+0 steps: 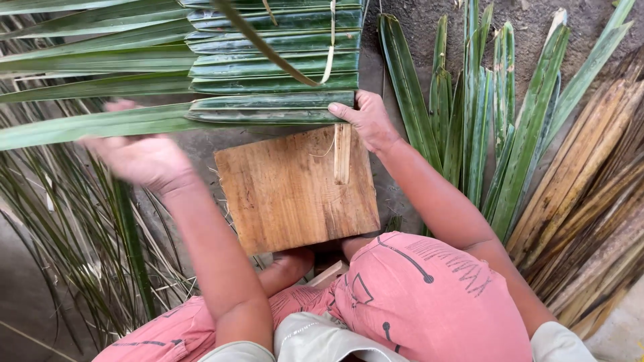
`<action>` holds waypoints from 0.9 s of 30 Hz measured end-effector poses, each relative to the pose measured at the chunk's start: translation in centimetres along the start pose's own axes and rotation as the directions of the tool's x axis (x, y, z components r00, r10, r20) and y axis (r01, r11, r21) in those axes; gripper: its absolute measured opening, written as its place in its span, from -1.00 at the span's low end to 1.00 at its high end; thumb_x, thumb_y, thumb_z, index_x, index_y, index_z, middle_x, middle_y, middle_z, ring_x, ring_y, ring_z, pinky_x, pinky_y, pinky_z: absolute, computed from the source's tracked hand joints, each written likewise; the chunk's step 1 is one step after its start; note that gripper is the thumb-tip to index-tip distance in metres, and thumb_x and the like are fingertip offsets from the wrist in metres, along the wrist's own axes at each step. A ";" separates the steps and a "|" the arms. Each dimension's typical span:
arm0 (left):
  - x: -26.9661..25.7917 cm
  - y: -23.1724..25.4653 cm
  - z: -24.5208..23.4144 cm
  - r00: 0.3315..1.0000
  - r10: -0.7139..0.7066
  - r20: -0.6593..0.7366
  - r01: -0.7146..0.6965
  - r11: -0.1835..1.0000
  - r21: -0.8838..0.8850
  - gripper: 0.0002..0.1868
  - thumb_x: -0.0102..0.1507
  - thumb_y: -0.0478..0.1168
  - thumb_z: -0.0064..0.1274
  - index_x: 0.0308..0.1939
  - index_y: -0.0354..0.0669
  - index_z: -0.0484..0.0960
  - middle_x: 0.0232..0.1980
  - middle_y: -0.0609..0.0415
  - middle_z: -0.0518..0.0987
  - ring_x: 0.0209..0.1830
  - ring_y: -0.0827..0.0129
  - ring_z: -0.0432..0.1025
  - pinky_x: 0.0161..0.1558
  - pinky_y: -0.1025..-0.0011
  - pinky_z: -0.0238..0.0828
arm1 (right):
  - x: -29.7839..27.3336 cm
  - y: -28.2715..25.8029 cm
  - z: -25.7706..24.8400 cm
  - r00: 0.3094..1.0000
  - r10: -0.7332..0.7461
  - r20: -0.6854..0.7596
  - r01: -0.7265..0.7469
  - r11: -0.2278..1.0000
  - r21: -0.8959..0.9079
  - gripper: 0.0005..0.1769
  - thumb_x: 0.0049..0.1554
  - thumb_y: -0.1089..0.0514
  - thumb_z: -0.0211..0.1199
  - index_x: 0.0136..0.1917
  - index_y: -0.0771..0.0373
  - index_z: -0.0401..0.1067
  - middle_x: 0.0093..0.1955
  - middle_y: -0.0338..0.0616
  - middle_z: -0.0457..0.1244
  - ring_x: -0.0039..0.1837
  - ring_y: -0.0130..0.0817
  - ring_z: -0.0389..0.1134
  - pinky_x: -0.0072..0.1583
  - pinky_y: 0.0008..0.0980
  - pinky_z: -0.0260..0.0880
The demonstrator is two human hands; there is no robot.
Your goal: Weaving palm leaves over a wooden spine to create a thatched panel
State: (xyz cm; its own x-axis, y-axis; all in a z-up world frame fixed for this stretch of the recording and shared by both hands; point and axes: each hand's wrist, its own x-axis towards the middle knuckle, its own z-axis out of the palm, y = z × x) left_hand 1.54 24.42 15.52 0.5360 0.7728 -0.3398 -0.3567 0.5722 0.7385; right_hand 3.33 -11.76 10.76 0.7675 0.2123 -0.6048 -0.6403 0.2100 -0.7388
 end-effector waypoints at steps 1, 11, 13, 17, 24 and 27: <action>-0.9 -1.9 -1.9 1.000 0.005 -0.001 -0.005 1.000 -0.002 -0.35 0.23 0.15 -0.01 0.21 -0.27 0.44 -0.10 -0.16 0.65 -0.09 0.15 0.60 0.15 0.18 0.66 | 0.0 0.0 0.6 1.000 -0.001 0.005 0.001 1.000 -0.001 -0.78 0.12 0.41 0.34 0.07 0.41 0.51 -0.01 -0.07 0.42 -0.05 -0.48 0.41 0.07 -0.55 0.48; -13.6 -16.7 0.6 0.783 -0.489 -0.385 0.611 0.718 0.332 -0.35 -0.03 0.00 0.52 -0.23 -0.47 0.52 -0.34 -0.14 0.47 -0.37 0.07 0.46 -0.27 0.01 0.53 | 0.8 1.2 0.8 0.994 -0.026 -0.105 0.029 0.999 0.029 -0.76 0.06 0.27 0.52 0.00 0.30 0.55 -0.14 -0.23 0.41 -0.12 -0.55 0.44 0.02 -0.51 0.51; -15.2 -18.2 0.4 0.788 -0.519 -0.331 0.613 0.707 0.352 -0.35 -0.08 -0.14 0.60 -0.26 -0.61 0.53 -0.34 -0.21 0.44 -0.43 0.03 0.45 -0.34 -0.10 0.54 | 0.5 1.0 1.1 0.993 -0.032 -0.111 0.034 0.999 0.011 -0.76 0.05 0.27 0.53 -0.02 0.28 0.56 -0.17 -0.28 0.39 -0.14 -0.58 0.42 0.01 -0.54 0.48; -16.5 -18.9 0.0 0.917 -0.358 -0.176 0.398 0.793 0.461 -0.60 -0.01 -0.41 0.52 -0.12 -0.29 0.74 -0.17 -0.06 0.71 -0.15 0.35 0.62 -0.03 0.27 0.57 | -1.7 -1.1 1.8 0.982 -0.106 -0.154 0.077 0.979 -0.187 -0.81 0.08 0.12 0.54 -0.13 0.19 0.56 -0.29 -0.40 0.29 -0.19 -0.67 0.25 -0.09 -0.59 0.36; -16.6 -19.4 -0.1 0.846 -0.406 -0.345 0.507 0.813 0.286 -0.65 0.00 -0.34 0.51 -0.28 -0.42 0.65 -0.36 -0.17 0.61 -0.40 0.20 0.58 -0.35 0.12 0.62 | -5.0 1.5 0.0 0.984 -0.080 -0.162 0.013 0.927 -0.374 -0.84 0.20 0.02 0.42 -0.16 0.07 0.54 -0.38 -0.49 0.22 -0.25 -0.78 0.16 -0.16 -0.74 0.27; -16.1 -19.8 -0.3 0.789 -0.462 -0.406 0.576 0.786 0.225 -0.63 0.02 -0.32 0.48 -0.29 -0.44 0.59 -0.37 -0.19 0.59 -0.45 0.07 0.58 -0.43 0.09 0.61 | -4.4 2.3 -1.1 0.982 -0.114 -0.148 0.048 0.921 -0.386 -0.86 0.21 0.05 0.42 -0.08 0.13 0.56 -0.33 -0.40 0.28 -0.21 -0.76 0.20 -0.13 -0.68 0.38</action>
State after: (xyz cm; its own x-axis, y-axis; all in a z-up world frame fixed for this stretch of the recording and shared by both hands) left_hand -0.23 0.69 6.19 0.2767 0.4568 -0.8454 0.2001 0.8331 0.5156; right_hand -1.51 -13.24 11.42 0.8312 0.0432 -0.5543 -0.5413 -0.1647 -0.8245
